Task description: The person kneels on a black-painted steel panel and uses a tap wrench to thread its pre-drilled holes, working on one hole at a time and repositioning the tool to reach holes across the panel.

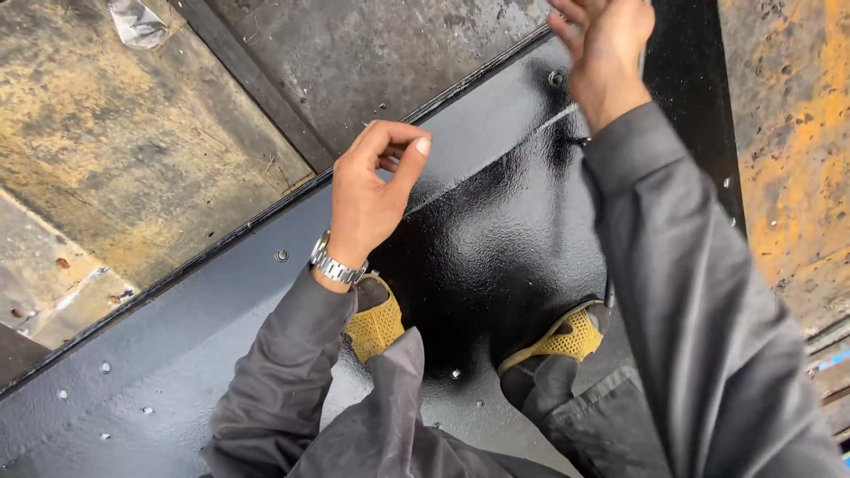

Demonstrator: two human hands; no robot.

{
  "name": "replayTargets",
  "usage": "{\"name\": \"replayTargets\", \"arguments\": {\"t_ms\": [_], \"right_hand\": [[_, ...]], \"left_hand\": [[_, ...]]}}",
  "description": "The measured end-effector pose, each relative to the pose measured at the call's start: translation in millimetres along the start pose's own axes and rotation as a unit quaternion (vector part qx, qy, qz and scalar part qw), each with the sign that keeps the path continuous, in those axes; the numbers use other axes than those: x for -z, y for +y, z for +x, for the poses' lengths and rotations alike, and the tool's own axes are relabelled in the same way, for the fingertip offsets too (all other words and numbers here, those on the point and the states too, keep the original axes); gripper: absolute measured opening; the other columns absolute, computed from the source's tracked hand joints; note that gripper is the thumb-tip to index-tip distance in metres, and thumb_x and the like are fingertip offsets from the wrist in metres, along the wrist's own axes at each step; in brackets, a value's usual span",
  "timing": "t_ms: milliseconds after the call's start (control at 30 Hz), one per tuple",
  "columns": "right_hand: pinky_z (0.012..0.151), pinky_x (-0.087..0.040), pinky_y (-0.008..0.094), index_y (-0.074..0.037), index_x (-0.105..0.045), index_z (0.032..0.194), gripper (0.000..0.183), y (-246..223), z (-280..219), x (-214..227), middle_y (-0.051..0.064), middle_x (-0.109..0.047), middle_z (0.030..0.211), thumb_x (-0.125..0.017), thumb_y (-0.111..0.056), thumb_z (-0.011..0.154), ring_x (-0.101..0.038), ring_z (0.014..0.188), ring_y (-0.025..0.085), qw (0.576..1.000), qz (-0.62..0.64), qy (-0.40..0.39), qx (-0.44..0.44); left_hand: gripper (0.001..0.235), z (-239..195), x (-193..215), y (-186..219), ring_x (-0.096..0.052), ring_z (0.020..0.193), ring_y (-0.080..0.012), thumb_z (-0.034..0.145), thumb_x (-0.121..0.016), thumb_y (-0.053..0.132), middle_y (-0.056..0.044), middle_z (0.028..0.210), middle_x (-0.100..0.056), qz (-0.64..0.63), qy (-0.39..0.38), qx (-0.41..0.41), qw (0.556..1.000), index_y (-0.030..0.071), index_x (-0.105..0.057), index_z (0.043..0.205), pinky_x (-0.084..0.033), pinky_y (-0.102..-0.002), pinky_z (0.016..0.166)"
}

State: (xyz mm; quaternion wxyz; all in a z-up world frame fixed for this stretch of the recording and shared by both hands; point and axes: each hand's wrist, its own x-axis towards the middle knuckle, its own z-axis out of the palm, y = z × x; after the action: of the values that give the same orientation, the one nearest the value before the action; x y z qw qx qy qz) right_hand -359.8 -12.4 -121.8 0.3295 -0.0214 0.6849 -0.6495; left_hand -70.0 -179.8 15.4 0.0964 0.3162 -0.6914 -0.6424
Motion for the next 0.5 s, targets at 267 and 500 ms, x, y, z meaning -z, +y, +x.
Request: {"name": "replayTargets", "arguments": {"t_ms": [267, 500], "right_hand": [[0.079, -0.053, 0.048, -0.009, -0.077, 0.087, 0.049, -86.8, -32.4, 98.2, 0.013, -0.072, 0.078, -0.055, -0.046, 0.112, -0.069, 0.077, 0.031, 0.516, -0.816, -0.159, 0.205], [0.061, -0.039, 0.037, -0.002, -0.061, 0.072, 0.088, -26.6, -187.3, 207.2, 0.01, -0.056, 0.067, -0.03, -0.078, 0.105, -0.048, 0.062, 0.022, 0.808, -0.503, -0.049, -0.304]], "left_hand": [[0.013, -24.2, -0.7, -24.6, -0.067, 0.085, -0.0078, 0.101, -0.07, 0.019, -0.001, 0.098, -0.072, -0.006, 0.009, 0.066, 0.998, 0.006, -0.07, 0.105, -0.054, -0.025, 0.075], [0.017, -17.6, 1.2, -47.9, -0.067, 0.082, -0.0067, 0.1, -0.071, 0.022, 0.0, 0.094, -0.073, 0.005, -0.002, 0.096, 0.995, 0.006, -0.072, 0.105, -0.055, -0.025, 0.073]]}}
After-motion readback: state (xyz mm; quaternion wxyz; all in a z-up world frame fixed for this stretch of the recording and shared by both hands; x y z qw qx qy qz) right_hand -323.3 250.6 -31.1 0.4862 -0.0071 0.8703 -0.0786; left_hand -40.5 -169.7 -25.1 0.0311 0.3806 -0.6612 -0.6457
